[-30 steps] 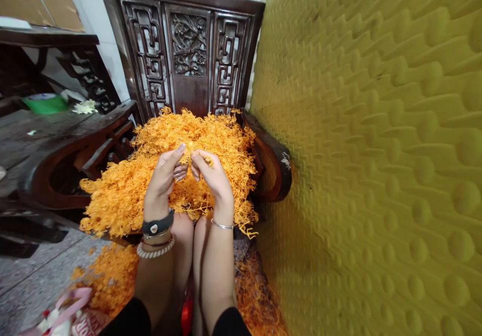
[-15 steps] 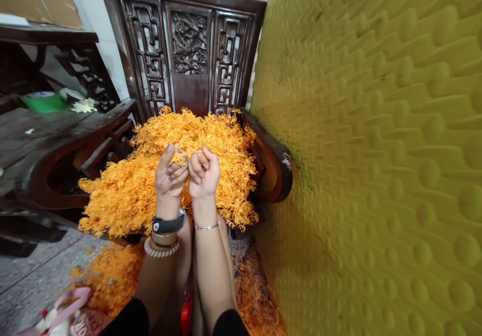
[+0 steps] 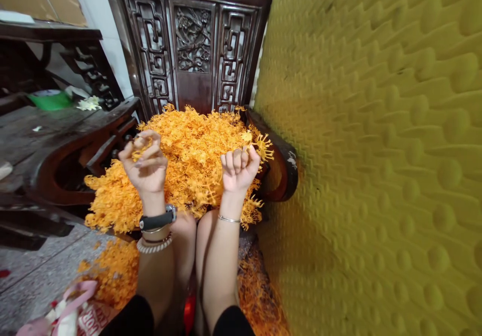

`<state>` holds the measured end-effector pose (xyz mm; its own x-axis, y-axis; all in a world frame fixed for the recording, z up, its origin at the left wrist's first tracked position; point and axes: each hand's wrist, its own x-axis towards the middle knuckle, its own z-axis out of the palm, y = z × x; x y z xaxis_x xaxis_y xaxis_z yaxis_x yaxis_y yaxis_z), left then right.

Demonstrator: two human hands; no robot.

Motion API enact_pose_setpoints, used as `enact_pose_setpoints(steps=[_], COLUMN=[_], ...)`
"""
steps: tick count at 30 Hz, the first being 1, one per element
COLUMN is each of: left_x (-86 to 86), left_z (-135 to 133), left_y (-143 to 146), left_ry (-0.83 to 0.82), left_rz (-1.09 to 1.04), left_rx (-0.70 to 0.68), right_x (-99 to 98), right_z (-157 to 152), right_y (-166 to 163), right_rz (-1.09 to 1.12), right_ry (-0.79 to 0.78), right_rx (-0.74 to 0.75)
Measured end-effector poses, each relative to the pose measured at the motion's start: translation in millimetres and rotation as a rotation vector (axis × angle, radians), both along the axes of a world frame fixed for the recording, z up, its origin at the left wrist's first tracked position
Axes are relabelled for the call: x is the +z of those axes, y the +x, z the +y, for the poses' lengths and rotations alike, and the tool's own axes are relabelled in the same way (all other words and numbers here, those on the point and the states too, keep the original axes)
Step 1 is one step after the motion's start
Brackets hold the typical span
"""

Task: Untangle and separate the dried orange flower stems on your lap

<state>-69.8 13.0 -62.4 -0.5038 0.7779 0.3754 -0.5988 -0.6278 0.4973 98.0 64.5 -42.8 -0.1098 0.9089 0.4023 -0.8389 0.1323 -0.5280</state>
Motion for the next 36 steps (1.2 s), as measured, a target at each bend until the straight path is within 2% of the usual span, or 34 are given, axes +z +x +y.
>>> enact_pose_setpoints(steps=[4, 6, 8, 12, 15, 19, 25, 30, 33, 36], left_x=[3.3, 7.1, 11.1, 14.4, 13.5, 11.0, 4.3, 6.8, 9.9, 10.8], left_z=[0.7, 0.1, -1.3, -3.2, -2.5, -0.4, -0.4, 0.2, 0.5, -0.2], left_y=[8.5, 15.5, 23.8, 40.8, 50.1, 53.6, 50.7, 57.9, 61.3, 60.3], left_ry=[0.018, -0.009, -0.063, -0.180, -0.191, -0.153, -0.116, -0.082, -0.122, -0.163], left_rz=[-0.015, 0.012, 0.113, 0.414, 0.539, 0.621, 0.552, 0.518, 0.505, 0.552], left_rx=[-0.247, -0.303, -0.303, -0.195, -0.156, -0.284, -0.464, -0.391, -0.307, -0.303], right_x=[3.1, 4.0, 4.3, 3.2, 1.9, 1.9, 2.7, 1.2, 1.8, 2.7], right_z=[-7.2, -10.4, -12.5, -13.4, -12.2, -10.7, -10.3, -10.6, -11.0, -10.8], right_y=[-4.9, -7.3, -8.9, -11.8, -13.6, -11.9, -6.3, -3.8, -3.4, -4.3], right_rz=[-0.110, -0.173, -0.255, -0.360, -0.369, -0.327, -0.236, -0.233, -0.272, -0.282], right_ry=[0.011, 0.012, -0.014, -0.058, -0.057, -0.068, -0.090, -0.092, -0.087, -0.098], right_rx=[0.036, 0.088, 0.133, 0.231, 0.309, 0.344, 0.373, 0.403, 0.420, 0.397])
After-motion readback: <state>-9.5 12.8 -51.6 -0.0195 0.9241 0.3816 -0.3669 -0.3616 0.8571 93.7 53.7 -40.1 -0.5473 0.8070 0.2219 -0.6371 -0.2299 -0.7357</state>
